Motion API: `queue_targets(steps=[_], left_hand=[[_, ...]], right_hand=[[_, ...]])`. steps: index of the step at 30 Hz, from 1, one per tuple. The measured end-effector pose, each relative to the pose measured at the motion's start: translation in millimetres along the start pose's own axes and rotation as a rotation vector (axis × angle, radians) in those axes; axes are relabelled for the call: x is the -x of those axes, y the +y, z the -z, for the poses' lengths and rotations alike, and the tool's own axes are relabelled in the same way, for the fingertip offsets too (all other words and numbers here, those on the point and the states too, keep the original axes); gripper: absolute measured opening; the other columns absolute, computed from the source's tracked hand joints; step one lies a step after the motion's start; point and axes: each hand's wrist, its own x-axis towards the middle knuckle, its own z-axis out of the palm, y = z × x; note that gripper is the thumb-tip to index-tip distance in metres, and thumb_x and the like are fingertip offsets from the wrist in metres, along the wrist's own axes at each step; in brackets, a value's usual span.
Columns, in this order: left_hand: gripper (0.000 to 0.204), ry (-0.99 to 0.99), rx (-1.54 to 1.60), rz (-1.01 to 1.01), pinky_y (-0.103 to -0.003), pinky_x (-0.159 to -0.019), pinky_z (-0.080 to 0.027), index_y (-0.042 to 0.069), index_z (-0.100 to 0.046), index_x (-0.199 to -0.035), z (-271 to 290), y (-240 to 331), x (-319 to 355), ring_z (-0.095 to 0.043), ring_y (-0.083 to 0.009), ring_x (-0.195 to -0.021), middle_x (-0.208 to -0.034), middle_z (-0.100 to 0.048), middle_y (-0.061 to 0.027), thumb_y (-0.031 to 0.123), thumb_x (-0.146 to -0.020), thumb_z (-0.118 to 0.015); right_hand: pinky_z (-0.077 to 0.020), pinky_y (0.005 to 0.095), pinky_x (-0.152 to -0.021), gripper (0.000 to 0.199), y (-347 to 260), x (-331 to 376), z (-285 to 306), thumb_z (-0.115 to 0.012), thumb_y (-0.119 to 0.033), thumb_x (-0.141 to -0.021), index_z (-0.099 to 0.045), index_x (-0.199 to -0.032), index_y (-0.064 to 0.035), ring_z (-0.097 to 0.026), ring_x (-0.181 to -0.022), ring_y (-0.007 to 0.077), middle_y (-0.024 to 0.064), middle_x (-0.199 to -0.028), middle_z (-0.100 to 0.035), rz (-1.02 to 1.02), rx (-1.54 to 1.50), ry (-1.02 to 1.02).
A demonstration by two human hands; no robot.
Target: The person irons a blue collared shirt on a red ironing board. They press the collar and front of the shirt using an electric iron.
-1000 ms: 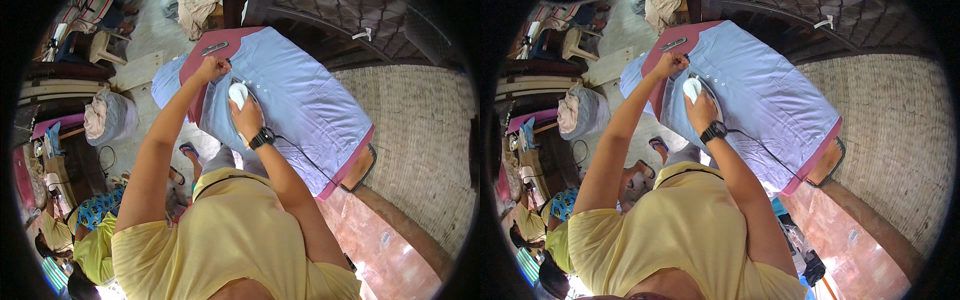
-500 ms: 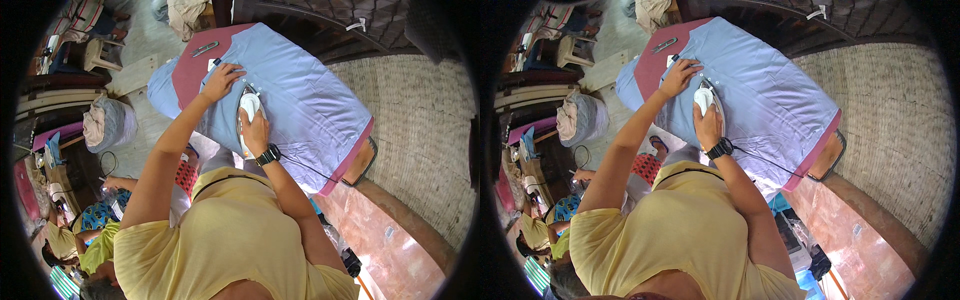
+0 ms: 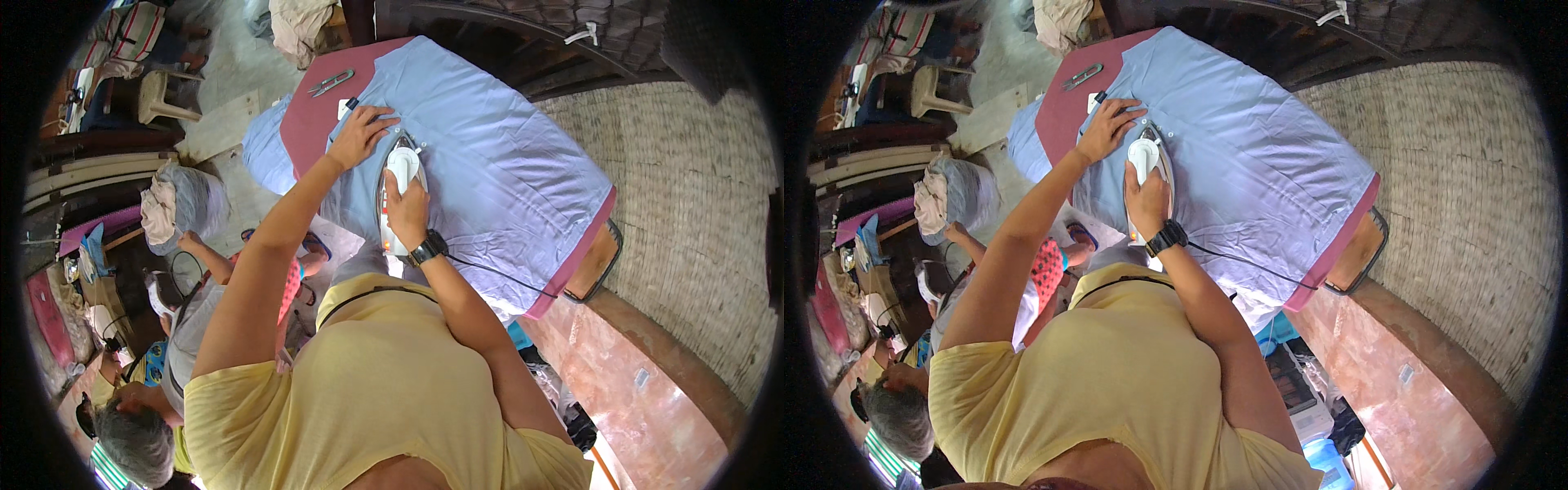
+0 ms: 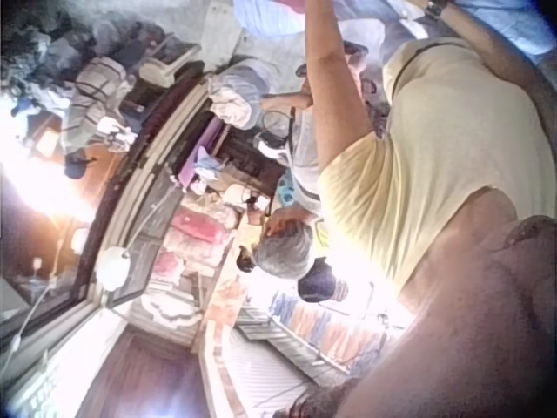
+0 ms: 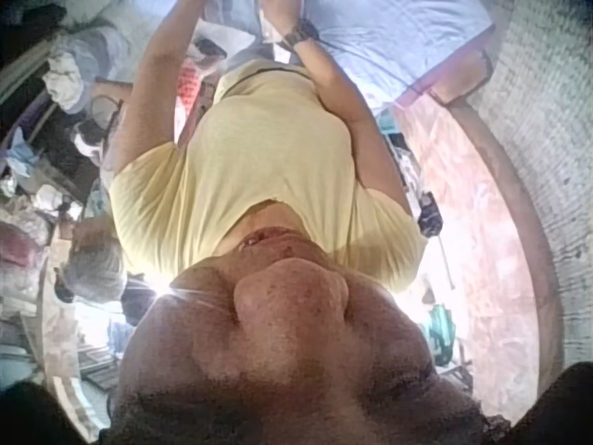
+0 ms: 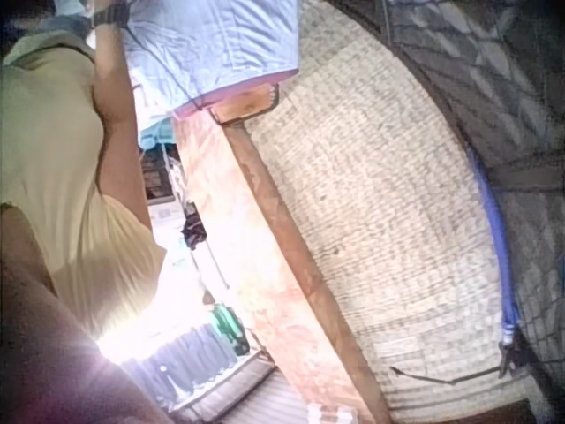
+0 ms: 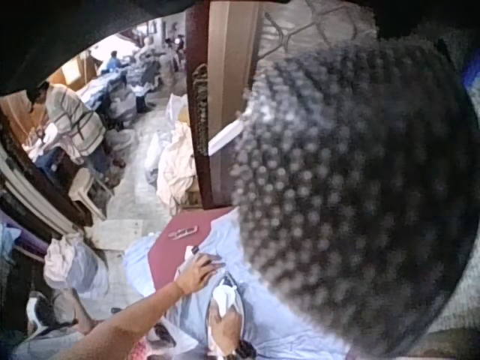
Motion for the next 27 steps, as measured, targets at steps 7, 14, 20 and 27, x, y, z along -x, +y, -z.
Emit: queue_targets(steps=[7, 14, 20, 27], left_hand=[[0.034, 0.007, 0.002, -0.006, -0.041, -0.103, -0.040, 0.014, -0.068, -0.124, 2.3, 2.9, -2.0, -0.050, -0.0292, -0.115, -0.130, -0.057, -0.0052, 0.010, -0.091, -0.062], [0.035, 0.003, 0.027, 0.033, -0.040, -0.104, -0.041, 0.015, -0.069, -0.123, 0.8, 4.1, -1.5, -0.050, -0.0288, -0.113, -0.130, -0.058, -0.0037, 0.009, -0.089, -0.064], [0.034, 0.020, 0.010, -0.005, -0.040, -0.103, -0.041, 0.014, -0.069, -0.121, 0.5, 3.7, -1.7, -0.050, -0.0294, -0.114, -0.129, -0.058, -0.0045, 0.008, -0.088, -0.064], [0.034, 0.021, 0.022, -0.002, -0.041, -0.103, -0.041, 0.014, -0.070, -0.120, -0.2, 5.9, -4.0, -0.051, -0.0303, -0.114, -0.129, -0.058, -0.0054, 0.006, -0.088, -0.063]], right_hand=[[-0.0507, 0.0532, -0.064, 0.054, -9.4, 22.7, 31.1, -0.059, -0.043, -0.096, -0.061, -0.095, 0.0111, -0.066, -0.076, 0.0486, 0.0334, -0.079, -0.064, 0.005, 0.033, 0.053], [-0.0499, 0.0532, -0.059, 0.052, -13.3, 21.9, 30.6, -0.059, -0.042, -0.096, -0.061, -0.086, 0.0096, -0.065, -0.067, 0.0474, 0.0310, -0.070, -0.063, -0.030, 0.127, 0.103], [-0.0502, 0.0521, -0.063, 0.049, -14.2, 17.6, 23.2, -0.058, -0.040, -0.096, -0.063, -0.091, 0.0085, -0.066, -0.071, 0.0467, 0.0302, -0.075, -0.064, -0.093, 0.130, 0.100], [-0.0519, 0.0473, -0.066, 0.048, -5.4, 11.7, 16.4, -0.060, -0.041, -0.097, -0.065, -0.099, 0.0063, -0.068, -0.073, 0.0417, 0.0252, -0.073, -0.066, -0.038, 0.022, 0.155]])
